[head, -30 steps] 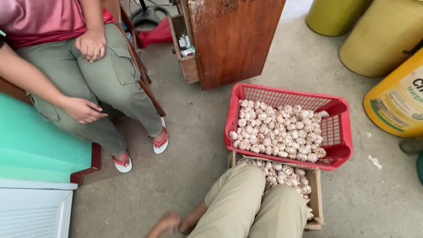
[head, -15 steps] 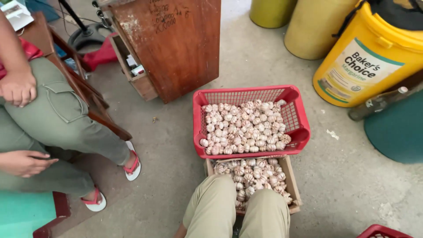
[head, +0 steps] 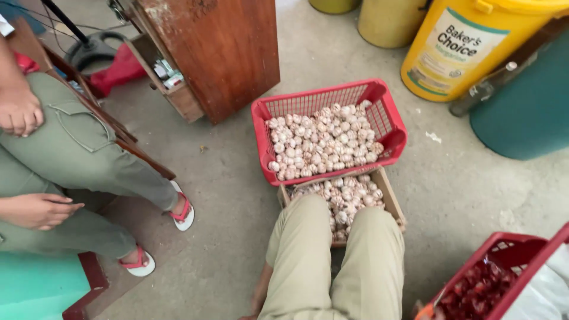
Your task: Trim and clean garlic bulbs using scissors.
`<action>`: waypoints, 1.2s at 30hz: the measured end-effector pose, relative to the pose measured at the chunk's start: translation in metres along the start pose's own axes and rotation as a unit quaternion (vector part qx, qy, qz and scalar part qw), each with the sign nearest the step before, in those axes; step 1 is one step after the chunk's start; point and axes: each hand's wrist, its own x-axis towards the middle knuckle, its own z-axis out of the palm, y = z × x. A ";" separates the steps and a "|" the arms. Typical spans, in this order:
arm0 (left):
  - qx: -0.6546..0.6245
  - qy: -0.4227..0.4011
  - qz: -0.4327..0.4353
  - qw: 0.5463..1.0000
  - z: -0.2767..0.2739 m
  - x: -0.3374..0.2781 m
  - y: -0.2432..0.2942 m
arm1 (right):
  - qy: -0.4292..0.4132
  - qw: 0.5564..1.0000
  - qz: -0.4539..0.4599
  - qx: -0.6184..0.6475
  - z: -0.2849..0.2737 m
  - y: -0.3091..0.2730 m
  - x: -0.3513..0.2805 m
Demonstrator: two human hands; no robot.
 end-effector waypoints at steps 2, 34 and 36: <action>-0.010 -0.001 -0.001 1.000 0.039 0.024 -0.062 | 0.000 1.000 0.017 -0.010 0.034 0.007 0.055; -0.617 -0.272 0.071 0.735 0.068 -0.005 0.176 | -0.241 0.966 -0.019 0.093 0.169 -0.320 -0.063; -0.637 -0.276 0.060 0.717 0.058 -0.011 0.160 | -0.231 0.967 -0.035 0.102 0.160 -0.331 -0.063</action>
